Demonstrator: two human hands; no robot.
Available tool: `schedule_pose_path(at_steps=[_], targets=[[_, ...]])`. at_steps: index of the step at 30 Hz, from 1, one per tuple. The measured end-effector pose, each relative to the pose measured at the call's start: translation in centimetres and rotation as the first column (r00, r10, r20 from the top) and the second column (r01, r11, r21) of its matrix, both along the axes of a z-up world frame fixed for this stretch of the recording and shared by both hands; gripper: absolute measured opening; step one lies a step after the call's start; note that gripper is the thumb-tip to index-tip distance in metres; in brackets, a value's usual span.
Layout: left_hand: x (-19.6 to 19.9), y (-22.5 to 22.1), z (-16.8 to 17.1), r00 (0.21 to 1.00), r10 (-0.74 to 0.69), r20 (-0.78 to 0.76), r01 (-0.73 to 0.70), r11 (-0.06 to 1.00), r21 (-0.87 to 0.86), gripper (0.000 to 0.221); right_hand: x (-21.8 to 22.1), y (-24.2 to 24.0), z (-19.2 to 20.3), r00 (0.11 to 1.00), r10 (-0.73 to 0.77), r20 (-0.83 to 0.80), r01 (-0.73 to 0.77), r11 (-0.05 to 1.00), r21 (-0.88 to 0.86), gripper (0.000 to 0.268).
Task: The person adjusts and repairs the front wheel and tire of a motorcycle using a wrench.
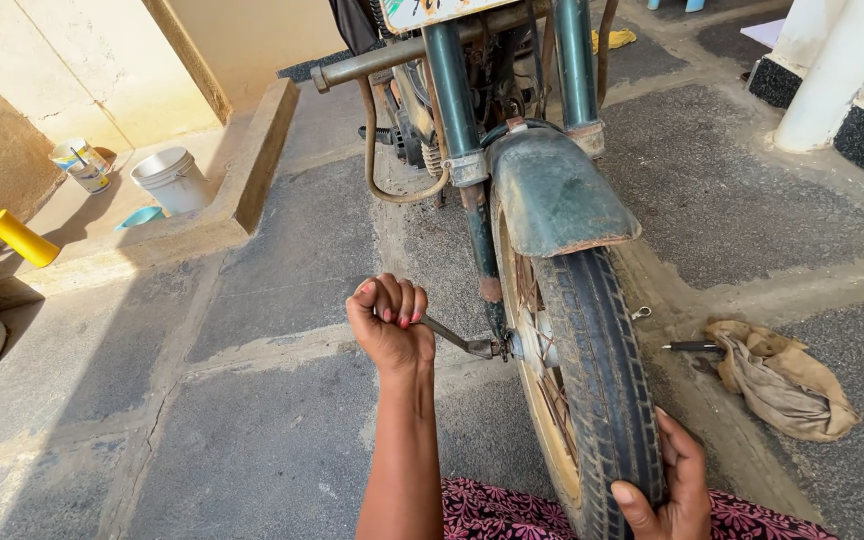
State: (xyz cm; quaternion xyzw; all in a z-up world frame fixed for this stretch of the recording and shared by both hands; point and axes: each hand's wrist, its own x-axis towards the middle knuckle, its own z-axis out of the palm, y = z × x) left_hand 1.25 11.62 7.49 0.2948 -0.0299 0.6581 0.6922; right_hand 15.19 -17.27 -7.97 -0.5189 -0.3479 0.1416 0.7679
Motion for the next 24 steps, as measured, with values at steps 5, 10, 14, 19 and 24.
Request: schedule_pose_path(at_steps=[5,10,14,19,24], targets=[[0.0,-0.3,0.1,1.000,0.023,0.005,-0.023,1.000,-0.007,0.041,-0.3,0.0,0.6,1.000,-0.002,0.000,0.002,1.000,0.011,0.091],[0.2,-1.4,0.2,0.998,0.065,-0.004,-0.065,0.996,-0.053,0.042,-0.2,0.1,0.4,1.000,0.012,0.010,-0.012,0.999,0.038,0.091],[0.9,-3.1,0.3,0.997,0.072,-0.031,-0.073,0.996,-0.054,0.041,0.0,0.2,0.1,1.000,0.013,0.024,-0.015,0.999,0.052,0.090],[2.3,-4.3,0.8,0.994,0.096,-0.057,-0.097,0.995,-0.009,0.040,0.4,0.0,-0.2,0.999,0.032,0.032,-0.033,0.998,0.045,0.092],[3.5,-3.3,1.3,0.987,0.147,-0.063,-0.149,0.989,-0.022,0.039,0.1,0.0,0.0,0.999,0.030,0.009,-0.031,1.000,0.007,0.092]])
